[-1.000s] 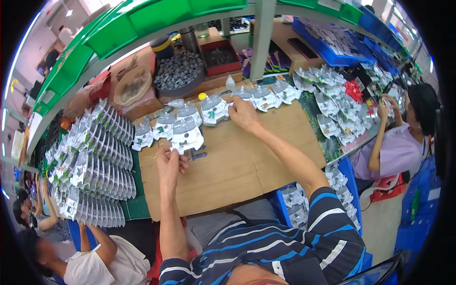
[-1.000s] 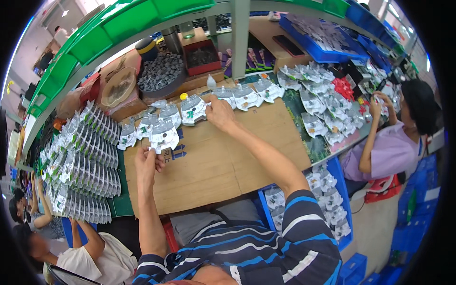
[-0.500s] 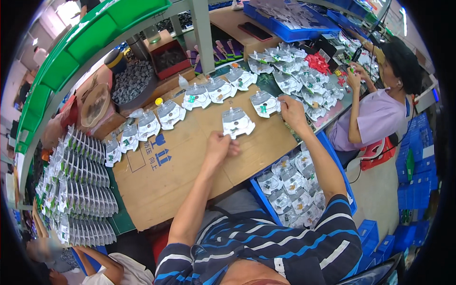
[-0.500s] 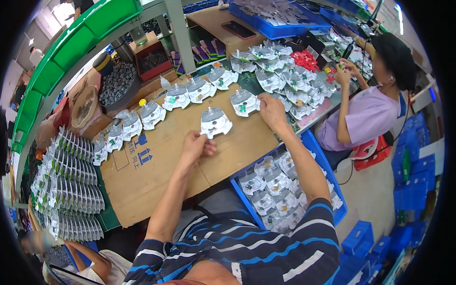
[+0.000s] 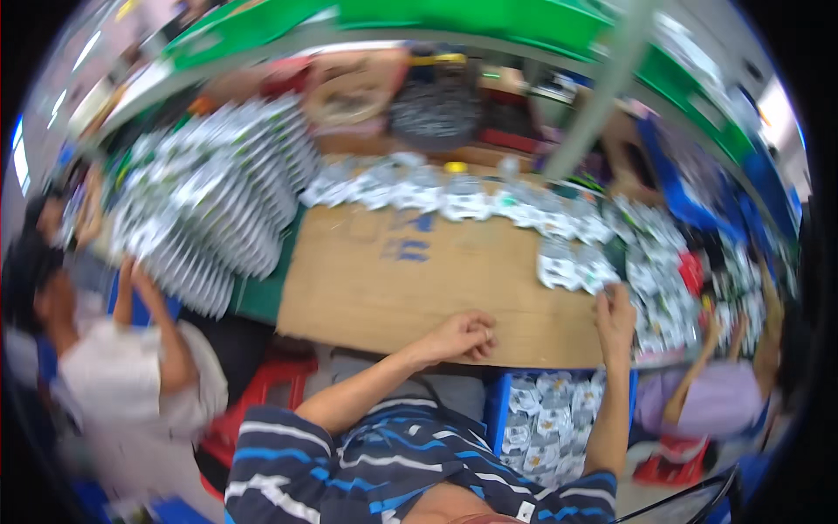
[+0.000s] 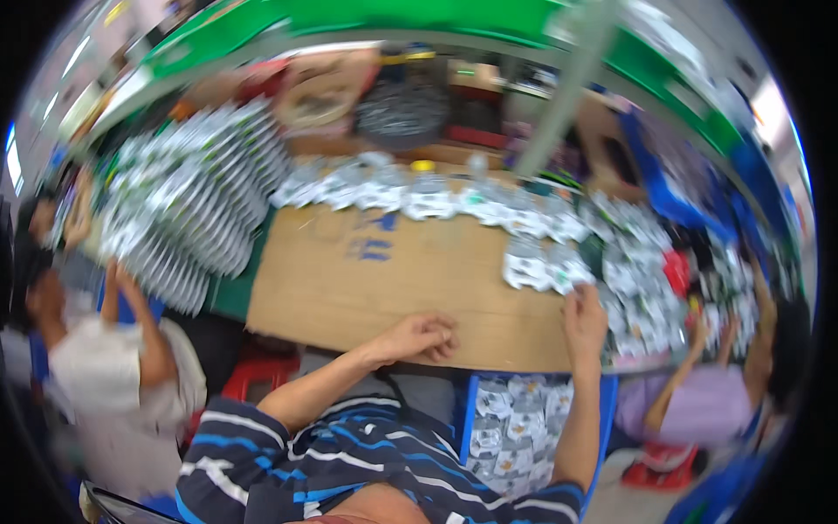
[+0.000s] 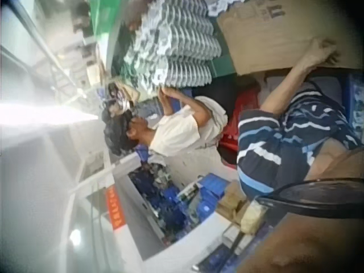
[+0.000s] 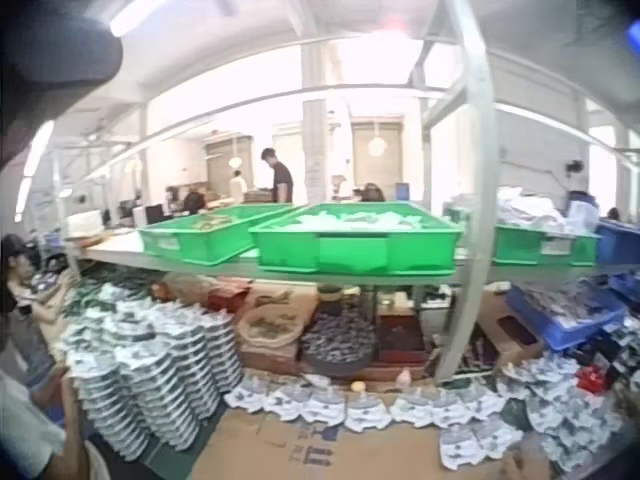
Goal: The person unloads plastic components from a blue bin and arranges them onto a cardboard workspace. The person then takes small metal parts from a container and inserts them into each plastic component by hand.
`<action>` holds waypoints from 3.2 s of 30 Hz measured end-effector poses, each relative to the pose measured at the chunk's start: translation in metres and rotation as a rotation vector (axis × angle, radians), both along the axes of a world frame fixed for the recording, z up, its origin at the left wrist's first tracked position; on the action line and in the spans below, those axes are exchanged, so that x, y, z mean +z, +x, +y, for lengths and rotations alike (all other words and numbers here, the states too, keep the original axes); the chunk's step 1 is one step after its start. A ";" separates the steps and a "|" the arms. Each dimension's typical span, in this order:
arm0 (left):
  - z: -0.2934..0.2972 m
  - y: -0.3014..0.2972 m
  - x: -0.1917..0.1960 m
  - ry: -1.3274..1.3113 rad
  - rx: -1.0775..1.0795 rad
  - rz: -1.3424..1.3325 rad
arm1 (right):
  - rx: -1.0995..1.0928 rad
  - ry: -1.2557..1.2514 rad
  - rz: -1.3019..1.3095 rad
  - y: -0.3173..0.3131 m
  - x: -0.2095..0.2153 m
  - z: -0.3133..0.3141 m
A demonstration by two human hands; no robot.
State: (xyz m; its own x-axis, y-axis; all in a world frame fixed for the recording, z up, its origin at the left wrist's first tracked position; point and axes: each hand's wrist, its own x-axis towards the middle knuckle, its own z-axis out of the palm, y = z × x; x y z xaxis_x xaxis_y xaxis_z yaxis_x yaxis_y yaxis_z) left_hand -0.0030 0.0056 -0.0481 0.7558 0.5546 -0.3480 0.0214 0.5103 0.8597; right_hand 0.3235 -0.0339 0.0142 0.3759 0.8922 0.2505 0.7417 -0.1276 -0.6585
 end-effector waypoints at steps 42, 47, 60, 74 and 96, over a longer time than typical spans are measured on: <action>-0.049 -0.464 -0.055 0.322 1.560 0.151 | 1.013 0.635 -0.339 -0.652 0.119 0.111; -0.083 -0.393 -0.015 0.416 1.555 0.192 | 1.020 0.741 -0.164 -0.569 0.135 0.077; 0.029 -0.130 -0.019 0.252 1.099 0.019 | 0.853 0.344 -0.221 -0.293 0.151 0.136; 0.083 -0.112 0.031 1.007 0.748 0.730 | 0.656 0.236 -0.142 -0.230 0.133 0.194; 0.036 -0.059 0.134 0.592 0.722 0.146 | 0.753 0.524 -0.274 -0.196 0.148 0.113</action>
State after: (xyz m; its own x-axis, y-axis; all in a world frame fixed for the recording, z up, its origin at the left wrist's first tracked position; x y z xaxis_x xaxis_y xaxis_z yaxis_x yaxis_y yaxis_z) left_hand -0.0621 0.0415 0.0860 0.1320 0.9883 0.0760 -0.0009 -0.0765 0.9971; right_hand 0.1270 0.0788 0.1619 -0.3819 0.6253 0.6805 0.6457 0.7074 -0.2876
